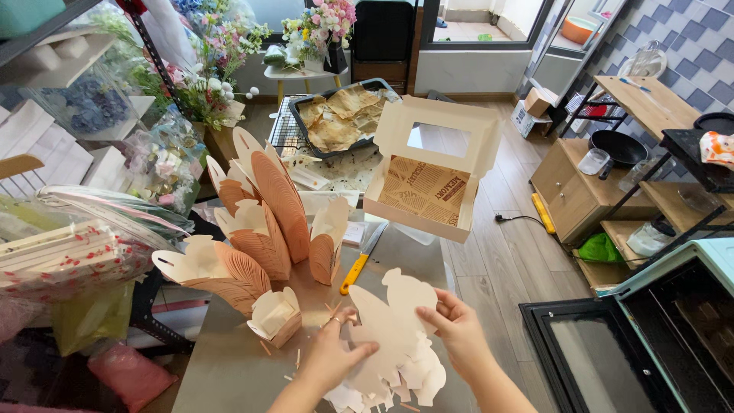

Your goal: The person assembles small peach-colored paper boxes by folding flat pieces along pre-cut lines and tucking tabs to form the box shape. The person handles each piece one at a time, folds it, and places the finished box into a growing stack on the table.

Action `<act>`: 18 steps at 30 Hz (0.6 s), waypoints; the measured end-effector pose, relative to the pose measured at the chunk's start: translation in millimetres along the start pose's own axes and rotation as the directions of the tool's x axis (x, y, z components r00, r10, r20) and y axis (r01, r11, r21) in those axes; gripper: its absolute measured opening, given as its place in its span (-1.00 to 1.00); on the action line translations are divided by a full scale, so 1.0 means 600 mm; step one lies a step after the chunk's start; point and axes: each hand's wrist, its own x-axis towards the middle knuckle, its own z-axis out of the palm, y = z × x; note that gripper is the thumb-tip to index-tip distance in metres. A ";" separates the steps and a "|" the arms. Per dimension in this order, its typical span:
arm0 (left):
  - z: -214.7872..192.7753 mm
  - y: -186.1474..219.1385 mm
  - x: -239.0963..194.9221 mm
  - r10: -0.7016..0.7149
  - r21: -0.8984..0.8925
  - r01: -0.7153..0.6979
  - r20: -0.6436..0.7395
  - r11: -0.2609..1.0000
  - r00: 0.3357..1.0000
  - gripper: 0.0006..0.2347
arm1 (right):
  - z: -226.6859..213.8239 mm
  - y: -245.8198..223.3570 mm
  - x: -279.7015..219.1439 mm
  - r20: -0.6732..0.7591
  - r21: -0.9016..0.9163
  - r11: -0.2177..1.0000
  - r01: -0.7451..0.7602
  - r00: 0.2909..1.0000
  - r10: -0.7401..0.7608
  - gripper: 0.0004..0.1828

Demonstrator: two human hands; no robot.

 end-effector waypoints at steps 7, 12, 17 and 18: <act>-0.029 0.055 0.011 0.156 -0.714 0.164 0.360 0.681 0.920 -0.74 | 0.032 -0.042 -0.042 0.204 -0.506 0.499 0.704 0.660 -0.723 -0.75; -0.043 0.085 0.002 0.156 -0.756 0.202 0.373 0.623 0.915 -0.73 | 0.047 -0.072 -0.062 0.377 -0.618 0.159 0.770 0.468 -0.800 -0.44; -0.043 0.100 -0.006 0.183 -0.723 0.094 0.295 0.685 0.938 -0.75 | 0.058 -0.096 -0.048 0.003 0.015 0.994 -0.108 0.994 0.108 0.18; -0.042 0.102 -0.006 0.204 -0.720 0.059 0.272 0.691 0.941 -0.75 | 0.058 -0.096 -0.047 0.033 0.095 0.962 -0.257 0.966 0.255 0.20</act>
